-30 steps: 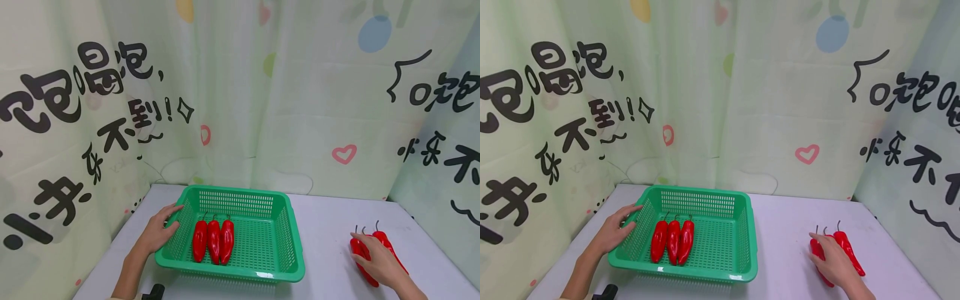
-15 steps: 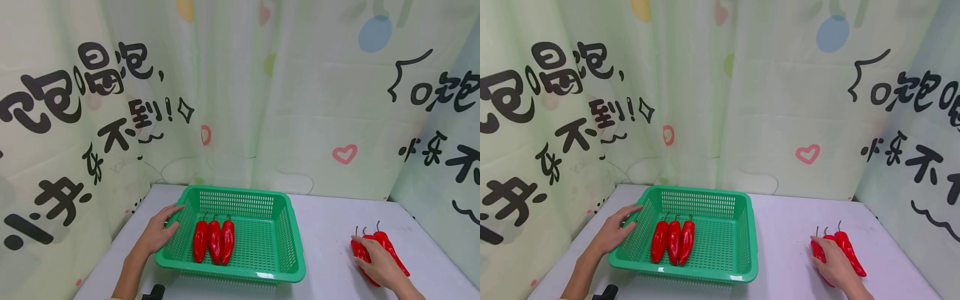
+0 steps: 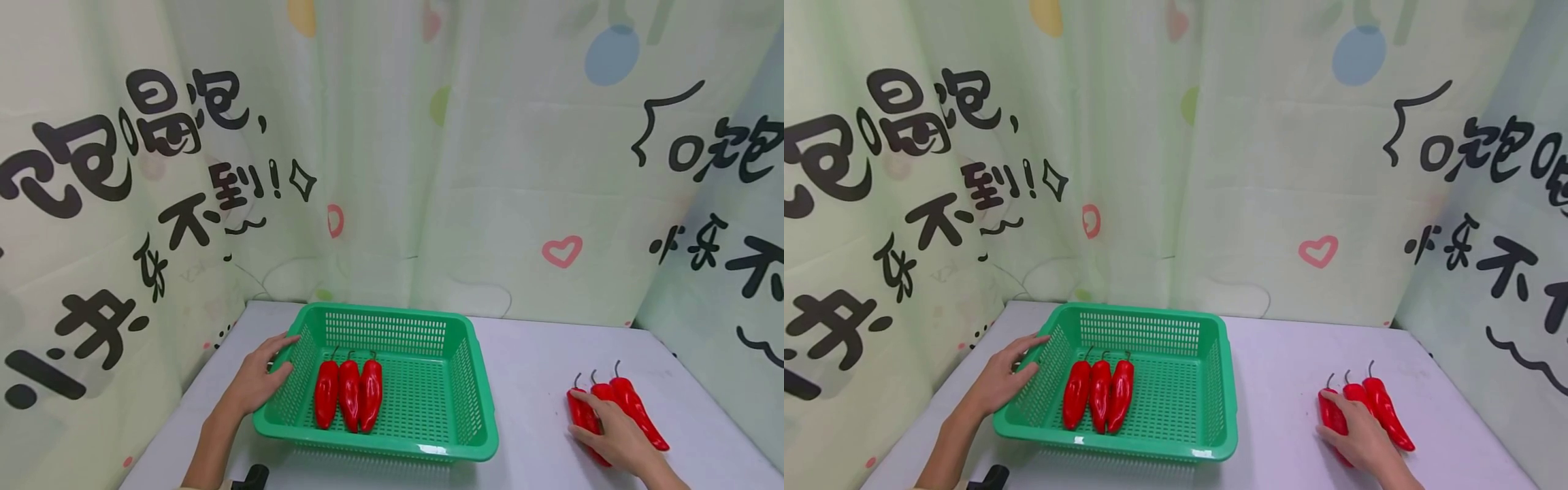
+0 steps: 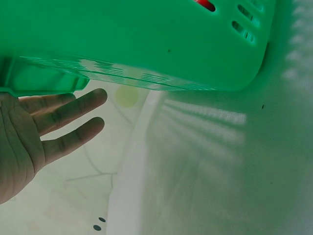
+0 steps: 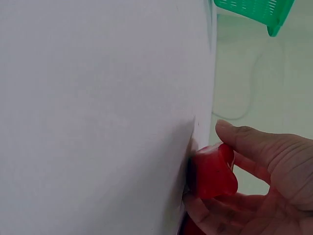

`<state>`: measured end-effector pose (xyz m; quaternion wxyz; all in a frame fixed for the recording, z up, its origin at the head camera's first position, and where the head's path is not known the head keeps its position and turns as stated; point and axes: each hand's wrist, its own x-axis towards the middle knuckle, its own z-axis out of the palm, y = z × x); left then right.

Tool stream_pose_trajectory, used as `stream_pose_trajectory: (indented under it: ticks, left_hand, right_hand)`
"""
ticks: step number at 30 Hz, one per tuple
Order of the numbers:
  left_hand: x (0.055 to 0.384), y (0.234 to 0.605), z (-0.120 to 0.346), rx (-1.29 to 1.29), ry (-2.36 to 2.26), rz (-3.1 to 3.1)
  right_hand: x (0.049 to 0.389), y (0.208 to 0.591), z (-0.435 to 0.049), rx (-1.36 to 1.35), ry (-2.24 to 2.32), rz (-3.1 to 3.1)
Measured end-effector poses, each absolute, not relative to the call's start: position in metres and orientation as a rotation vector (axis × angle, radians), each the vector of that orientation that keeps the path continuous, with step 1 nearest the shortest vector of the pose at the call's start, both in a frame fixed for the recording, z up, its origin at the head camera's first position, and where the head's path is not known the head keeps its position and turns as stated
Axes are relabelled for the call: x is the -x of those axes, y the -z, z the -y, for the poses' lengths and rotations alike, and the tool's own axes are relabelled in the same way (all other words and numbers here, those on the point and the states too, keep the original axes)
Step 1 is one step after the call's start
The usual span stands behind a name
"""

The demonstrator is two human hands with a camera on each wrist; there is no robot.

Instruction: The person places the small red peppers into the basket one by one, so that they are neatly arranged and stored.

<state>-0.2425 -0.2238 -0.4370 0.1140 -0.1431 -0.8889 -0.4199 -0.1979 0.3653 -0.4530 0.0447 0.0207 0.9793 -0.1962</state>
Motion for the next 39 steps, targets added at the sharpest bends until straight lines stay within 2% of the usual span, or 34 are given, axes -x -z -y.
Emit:
stream_pose_trajectory:
  ticks: [25,39]
  left_hand:
    - [0.243,0.439,0.225,0.422,1.246,2.605]
    - [0.244,0.439,0.225,0.423,1.255,2.603]
  right_hand:
    - [0.199,0.455,-0.362,-0.113,0.654,-3.001]
    - [0.197,0.438,-0.349,-0.046,0.666,-3.048]
